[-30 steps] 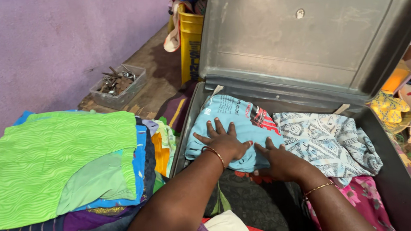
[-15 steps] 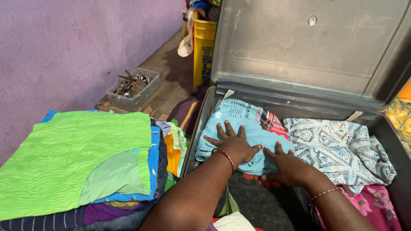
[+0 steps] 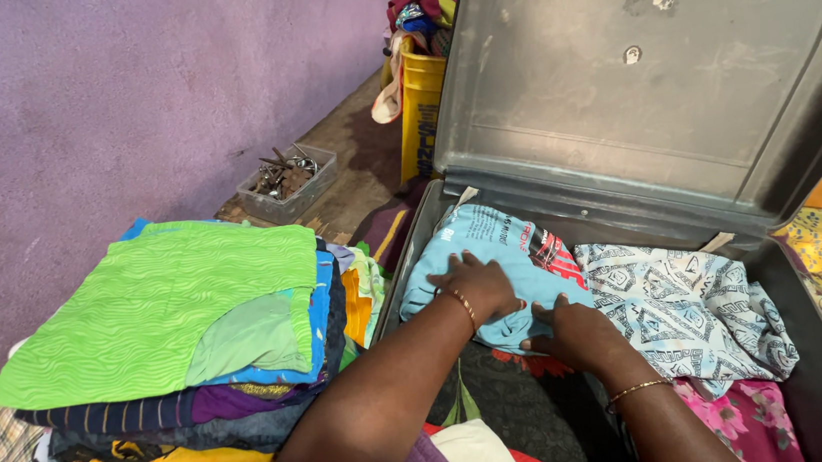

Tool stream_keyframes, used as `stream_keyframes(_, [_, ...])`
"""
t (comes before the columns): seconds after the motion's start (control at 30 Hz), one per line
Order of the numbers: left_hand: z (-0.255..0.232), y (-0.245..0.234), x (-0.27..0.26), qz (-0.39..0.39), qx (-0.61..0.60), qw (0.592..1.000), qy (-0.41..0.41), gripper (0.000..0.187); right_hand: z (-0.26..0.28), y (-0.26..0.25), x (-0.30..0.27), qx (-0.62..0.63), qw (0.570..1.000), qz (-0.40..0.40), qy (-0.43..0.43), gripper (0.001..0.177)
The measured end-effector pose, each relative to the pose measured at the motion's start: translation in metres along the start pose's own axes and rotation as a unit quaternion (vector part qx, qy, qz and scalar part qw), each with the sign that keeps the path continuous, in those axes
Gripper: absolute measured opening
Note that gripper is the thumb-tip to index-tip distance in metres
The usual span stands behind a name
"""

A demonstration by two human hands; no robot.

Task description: The person folds various garments and places them into an open suitcase. They handle shirts, pants, and other clothing items one by one, arranging them neatly inside the suitcase.

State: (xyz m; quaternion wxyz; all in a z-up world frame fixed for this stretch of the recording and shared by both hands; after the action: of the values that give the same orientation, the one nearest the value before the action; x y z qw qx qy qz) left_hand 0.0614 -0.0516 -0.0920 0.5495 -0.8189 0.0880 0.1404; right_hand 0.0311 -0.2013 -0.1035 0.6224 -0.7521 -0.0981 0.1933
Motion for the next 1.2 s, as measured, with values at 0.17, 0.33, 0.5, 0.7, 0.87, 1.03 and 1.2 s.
stream_keyframes(0.17, [-0.104, -0.043, -0.01, -0.059, 0.036, 0.948, 0.311, 0.072, -0.002, 0.005, 0.006, -0.016, 0.999, -0.03, 0.004, 0.075])
stream_keyframes(0.33, [-0.177, -0.127, -0.132, -0.087, 0.104, 0.893, 0.429, 0.08, -0.003, 0.009, 0.007, -0.029, 0.999, -0.027, -0.006, 0.073])
stream_keyframes(0.5, [-0.111, -0.198, -0.265, -0.101, 0.112, 0.901, 0.407, 0.085, -0.005, 0.017, 0.013, -0.043, 0.999, -0.009, 0.001, 0.074])
stream_keyframes(0.7, [0.049, -0.213, -0.347, -0.089, 0.095, 0.966, 0.225, 0.095, -0.019, 0.031, 0.011, -0.003, 0.999, -0.024, -0.043, 0.081])
stream_keyframes(0.87, [0.14, -0.191, -0.357, -0.118, 0.144, 0.977, 0.099, 0.105, 0.006, -0.043, -0.072, 0.027, 0.995, 0.023, -0.096, 0.075])
stream_keyframes(1.03, [0.173, -0.165, -0.352, -0.172, 0.131, 0.971, 0.099, 0.109, 0.072, -0.116, -0.227, 0.179, 0.97, 0.009, -0.167, 0.079])
stream_keyframes(1.2, [0.186, -0.149, -0.339, -0.166, 0.127, 0.976, 0.059, 0.106, 0.124, -0.099, -0.323, 0.106, 0.951, -0.092, -0.275, 0.092])
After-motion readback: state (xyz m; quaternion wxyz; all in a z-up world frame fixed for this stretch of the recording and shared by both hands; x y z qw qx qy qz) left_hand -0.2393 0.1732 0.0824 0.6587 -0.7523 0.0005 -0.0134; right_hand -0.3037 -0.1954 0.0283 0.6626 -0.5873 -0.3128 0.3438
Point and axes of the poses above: each hand's wrist, its own x-axis towards the middle knuckle, its own y-axis out of the palm, z = x × y, the point moved 7 cm from there along x, towards the middle knuckle, and after that the axes turned 5 degrees about -x, right-handed, at the moved point
